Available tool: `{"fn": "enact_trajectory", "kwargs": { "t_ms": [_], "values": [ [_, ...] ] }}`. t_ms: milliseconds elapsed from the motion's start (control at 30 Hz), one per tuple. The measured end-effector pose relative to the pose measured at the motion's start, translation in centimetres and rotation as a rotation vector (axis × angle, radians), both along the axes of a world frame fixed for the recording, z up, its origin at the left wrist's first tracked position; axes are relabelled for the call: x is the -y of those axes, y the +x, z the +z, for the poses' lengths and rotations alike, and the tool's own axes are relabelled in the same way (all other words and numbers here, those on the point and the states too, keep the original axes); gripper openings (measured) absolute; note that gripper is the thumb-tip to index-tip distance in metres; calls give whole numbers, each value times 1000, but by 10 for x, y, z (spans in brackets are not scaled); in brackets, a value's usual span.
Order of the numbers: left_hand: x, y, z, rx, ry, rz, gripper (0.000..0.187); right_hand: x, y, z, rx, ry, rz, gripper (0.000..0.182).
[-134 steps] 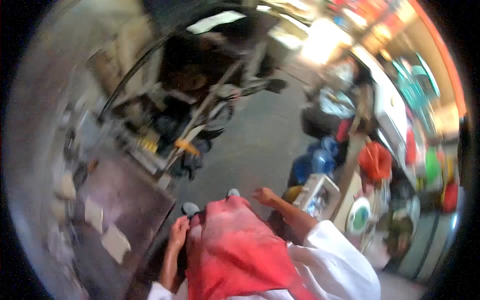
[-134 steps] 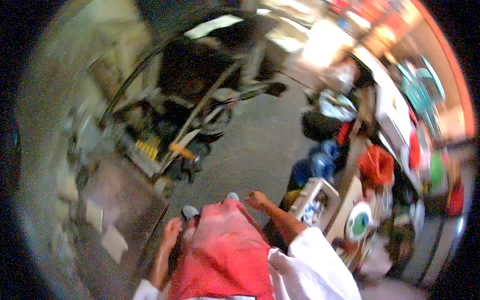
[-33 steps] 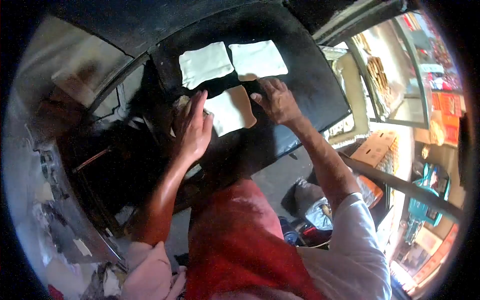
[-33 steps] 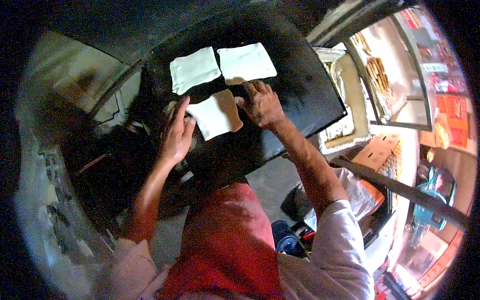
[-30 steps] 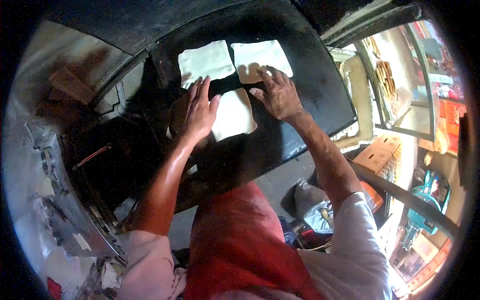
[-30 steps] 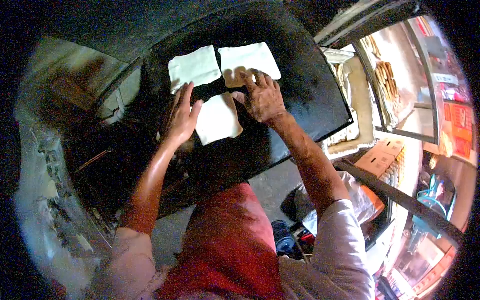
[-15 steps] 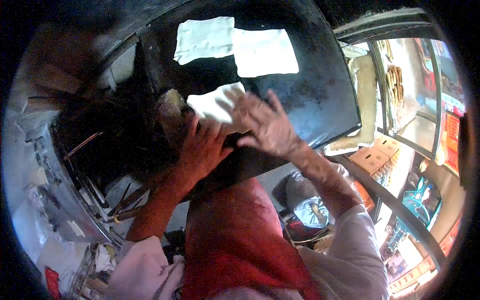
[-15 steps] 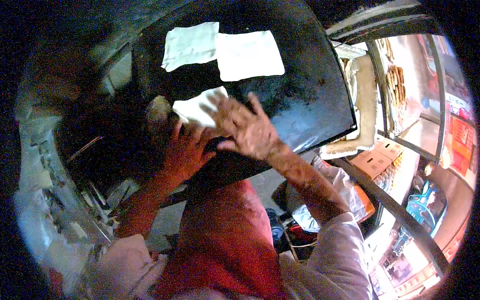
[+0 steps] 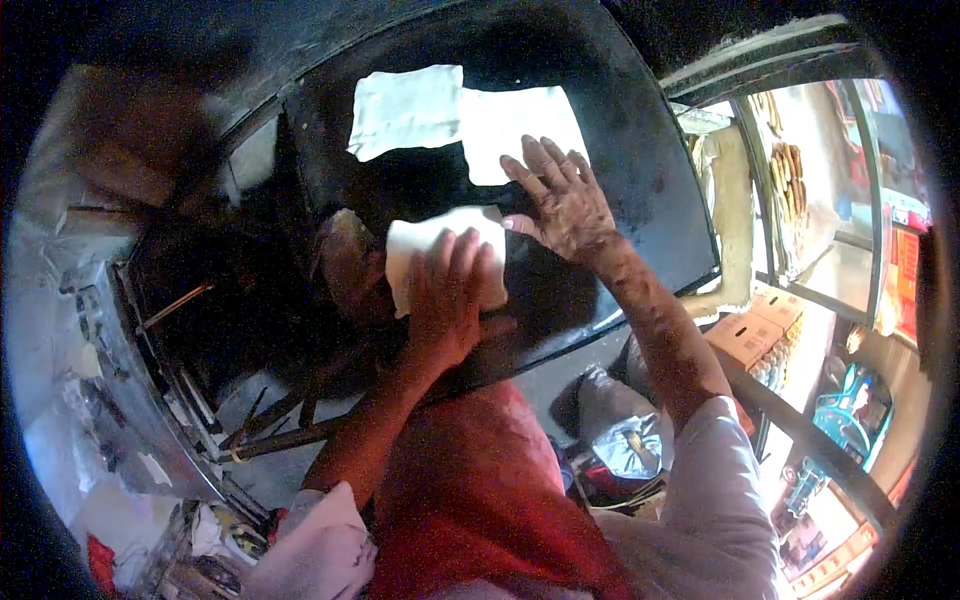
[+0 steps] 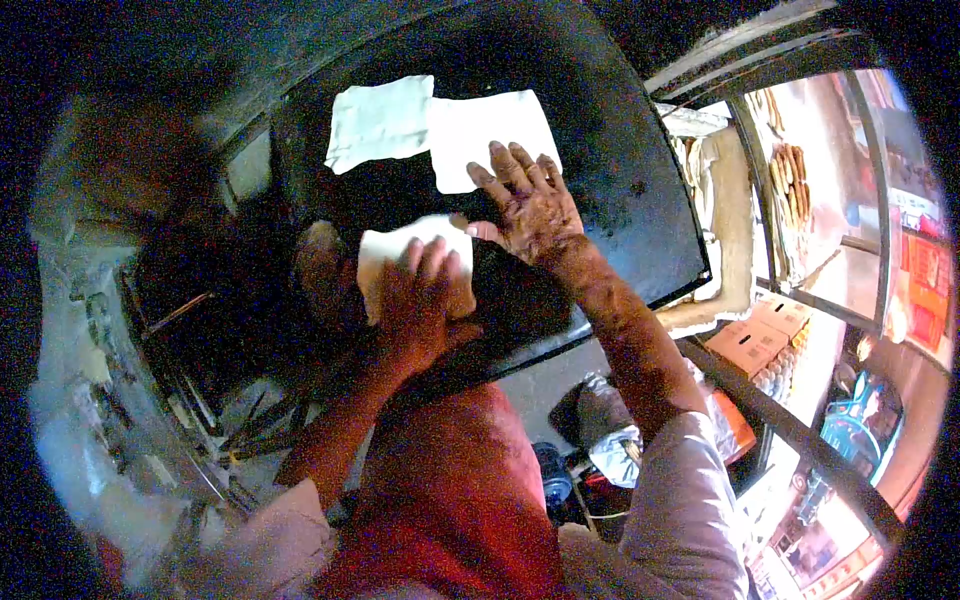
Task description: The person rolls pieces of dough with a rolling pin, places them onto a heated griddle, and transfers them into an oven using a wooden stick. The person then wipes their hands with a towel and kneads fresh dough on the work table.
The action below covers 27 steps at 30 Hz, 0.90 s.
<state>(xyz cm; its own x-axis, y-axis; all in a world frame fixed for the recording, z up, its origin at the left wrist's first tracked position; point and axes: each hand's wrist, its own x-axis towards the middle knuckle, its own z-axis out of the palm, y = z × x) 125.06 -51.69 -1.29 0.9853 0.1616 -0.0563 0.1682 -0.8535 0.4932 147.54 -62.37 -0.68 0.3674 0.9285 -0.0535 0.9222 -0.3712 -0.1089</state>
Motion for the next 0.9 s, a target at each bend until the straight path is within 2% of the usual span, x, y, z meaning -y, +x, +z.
{"fn": "enact_trajectory", "kwargs": {
  "t_ms": [33,133,233,367,467,533,600,633,700,733,767,833,900],
  "values": [
    [-8,14,0,37,100,64,100,-1,6,0,26,17,14,81],
    [-42,57,-1,109,161,90,86,-12,20,4,-22,30,-19,79],
    [-55,44,-7,93,121,2,83,-8,27,10,-166,229,1,79],
    [-68,40,-8,33,187,63,91,-2,23,15,-72,156,-56,83],
    [-87,64,8,13,57,-7,73,-12,54,-5,4,112,-60,80],
    [-97,66,4,-16,28,-37,68,-20,76,0,-66,108,-78,78],
    [-107,69,-8,134,2,48,68,-19,87,-5,-77,145,-79,76],
    [-113,81,-1,176,140,110,67,-19,87,-2,-82,149,-79,75],
    [-118,103,-7,230,202,304,70,-18,82,-9,-25,130,-62,73],
    [-127,101,-25,127,306,265,71,-19,77,-11,23,120,-54,71],
    [-130,92,-27,122,303,273,71,-17,73,-8,19,116,-46,71],
    [-143,85,-26,77,88,148,70,-15,72,4,-143,47,-10,66],
    [-143,74,-26,66,55,130,74,-12,56,3,-91,57,10,64]
  ]
}}
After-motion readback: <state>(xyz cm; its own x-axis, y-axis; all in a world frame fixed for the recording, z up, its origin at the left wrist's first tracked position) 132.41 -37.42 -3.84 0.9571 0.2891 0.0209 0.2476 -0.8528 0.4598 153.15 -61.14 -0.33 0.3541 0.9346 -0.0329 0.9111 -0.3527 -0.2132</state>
